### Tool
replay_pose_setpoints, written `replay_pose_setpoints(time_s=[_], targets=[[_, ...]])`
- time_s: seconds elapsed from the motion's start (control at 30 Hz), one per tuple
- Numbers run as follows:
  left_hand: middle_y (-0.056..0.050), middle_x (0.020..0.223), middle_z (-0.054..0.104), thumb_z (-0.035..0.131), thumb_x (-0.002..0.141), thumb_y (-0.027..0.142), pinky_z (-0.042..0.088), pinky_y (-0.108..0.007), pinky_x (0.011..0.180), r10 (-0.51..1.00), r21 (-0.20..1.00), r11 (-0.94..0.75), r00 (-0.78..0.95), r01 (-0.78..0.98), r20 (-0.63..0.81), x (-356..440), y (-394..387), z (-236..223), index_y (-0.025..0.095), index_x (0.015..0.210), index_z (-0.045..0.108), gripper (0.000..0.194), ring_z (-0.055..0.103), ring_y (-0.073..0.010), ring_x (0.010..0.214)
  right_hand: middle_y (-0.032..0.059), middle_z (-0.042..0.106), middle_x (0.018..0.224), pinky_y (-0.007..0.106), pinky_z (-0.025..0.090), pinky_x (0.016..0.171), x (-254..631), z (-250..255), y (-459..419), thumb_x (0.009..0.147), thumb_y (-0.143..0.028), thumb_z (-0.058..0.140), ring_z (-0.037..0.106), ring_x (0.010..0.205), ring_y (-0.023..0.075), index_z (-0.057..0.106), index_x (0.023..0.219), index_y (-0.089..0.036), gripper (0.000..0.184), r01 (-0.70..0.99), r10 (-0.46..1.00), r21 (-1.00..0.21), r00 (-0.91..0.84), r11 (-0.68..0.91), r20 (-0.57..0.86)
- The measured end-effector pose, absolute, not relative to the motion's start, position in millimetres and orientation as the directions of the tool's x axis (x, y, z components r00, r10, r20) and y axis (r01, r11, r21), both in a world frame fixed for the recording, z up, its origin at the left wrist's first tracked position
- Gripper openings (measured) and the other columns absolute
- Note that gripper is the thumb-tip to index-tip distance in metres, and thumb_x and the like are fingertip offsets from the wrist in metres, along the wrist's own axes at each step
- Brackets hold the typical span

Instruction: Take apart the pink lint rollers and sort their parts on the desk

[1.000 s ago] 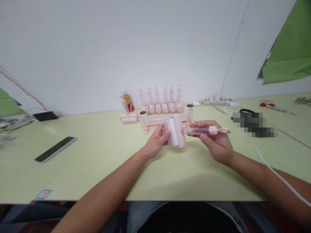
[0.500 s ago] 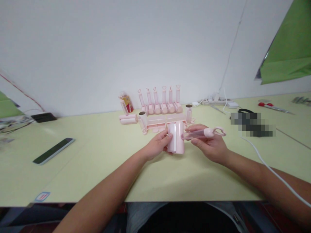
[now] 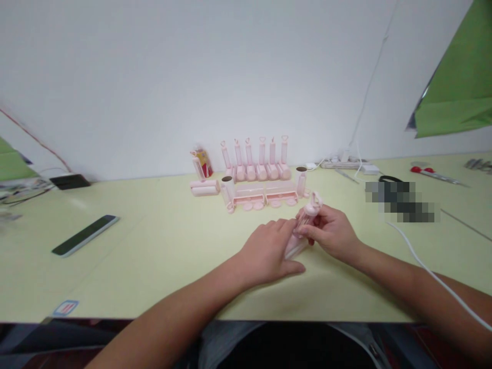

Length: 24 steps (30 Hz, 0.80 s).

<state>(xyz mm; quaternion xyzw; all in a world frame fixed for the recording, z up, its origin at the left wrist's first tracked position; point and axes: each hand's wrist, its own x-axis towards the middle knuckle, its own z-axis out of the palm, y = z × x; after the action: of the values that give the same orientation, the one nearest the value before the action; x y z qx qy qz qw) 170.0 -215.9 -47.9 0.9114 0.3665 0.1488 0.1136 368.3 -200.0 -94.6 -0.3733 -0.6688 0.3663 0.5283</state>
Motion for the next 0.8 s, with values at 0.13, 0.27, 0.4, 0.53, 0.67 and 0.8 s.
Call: replay_pose_setpoints(time_s=[0.13, 0.27, 0.4, 0.53, 0.67, 0.8], targets=[[-0.009, 0.104, 0.062, 0.069, 0.071, 0.031, 0.045, -0.035, 0.076, 0.725, 0.299, -0.676, 0.681, 0.673, 0.105, 155.8, -210.0, -50.1, 0.022, 0.112, 0.058, 0.043, 0.06, -0.0261, 0.09, -0.0003, 0.062, 0.066, 0.028, 0.051, 0.049, 369.0, -90.2, -203.6, 0.08, -0.04, 0.074, 0.06, 0.054, 0.0147, 0.061, 0.099, -0.018, 0.031, -0.044, 0.871, -0.904, -0.252, 0.425, 0.421], [-0.008, 0.1, 0.064, 0.066, 0.071, 0.026, 0.044, -0.032, 0.075, 0.715, 0.342, -0.665, 0.698, 0.664, 0.035, 119.1, -210.8, -38.1, 0.024, 0.108, 0.06, 0.037, 0.061, -0.0253, 0.087, 0.0005, 0.061, 0.068, 0.027, 0.052, 0.051, 371.0, -83.8, -205.9, 0.086, -0.037, 0.067, 0.058, 0.055, 0.0129, 0.062, 0.101, -0.017, 0.026, -0.015, 0.851, -0.872, -0.211, 0.489, 0.481], [-0.005, 0.107, 0.066, 0.063, 0.072, 0.026, 0.044, -0.032, 0.081, 0.803, 0.335, -0.545, 0.594, 0.768, -0.055, 66.0, -207.9, -25.8, 0.027, 0.113, 0.061, 0.04, 0.062, -0.025, 0.094, 0.0008, 0.061, 0.069, 0.027, 0.052, 0.05, 371.7, -81.0, -205.5, 0.089, -0.038, 0.064, 0.058, 0.056, 0.0126, 0.063, 0.1, -0.017, 0.023, -0.009, 0.844, -0.861, -0.196, 0.508, 0.5], [-0.003, 0.11, 0.068, 0.059, 0.072, 0.028, 0.045, -0.03, 0.083, 0.903, 0.218, -0.393, 0.419, 0.894, -0.093, 5.0, -178.2, -25.8, 0.025, 0.114, 0.062, 0.042, 0.063, -0.0247, 0.097, 0.0006, 0.061, 0.07, 0.026, 0.052, 0.052, 370.7, -81.5, -205.3, 0.09, -0.035, 0.063, 0.058, 0.058, 0.0125, 0.063, 0.099, -0.017, 0.02, 0.004, 0.84, -0.859, -0.214, 0.512, 0.499], [-0.006, 0.112, 0.069, 0.057, 0.069, 0.03, 0.046, -0.03, 0.082, 0.971, 0.057, -0.234, 0.236, 0.971, -0.038, -48.0, -130.6, -35.7, 0.021, 0.121, 0.06, 0.053, 0.065, -0.026, 0.096, 0.001, 0.061, 0.071, 0.027, 0.053, 0.053, 369.4, -83.5, -205.1, 0.09, -0.035, 0.062, 0.058, 0.059, 0.0127, 0.063, 0.099, -0.017, 0.02, 0.02, 0.843, -0.863, -0.225, 0.505, 0.488], [-0.008, 0.118, 0.068, 0.054, 0.07, 0.031, 0.046, -0.031, 0.088, 0.979, -0.022, -0.205, 0.206, 0.978, 0.007, -78.6, -87.6, -43.4, 0.018, 0.131, 0.056, 0.062, 0.064, -0.0268, 0.101, 0.0007, 0.061, 0.069, 0.027, 0.052, 0.053, 370.2, -84.9, -204.2, 0.09, -0.036, 0.061, 0.058, 0.058, 0.013, 0.063, 0.099, -0.017, 0.021, 0.044, 0.852, -0.869, -0.23, 0.492, 0.471]])
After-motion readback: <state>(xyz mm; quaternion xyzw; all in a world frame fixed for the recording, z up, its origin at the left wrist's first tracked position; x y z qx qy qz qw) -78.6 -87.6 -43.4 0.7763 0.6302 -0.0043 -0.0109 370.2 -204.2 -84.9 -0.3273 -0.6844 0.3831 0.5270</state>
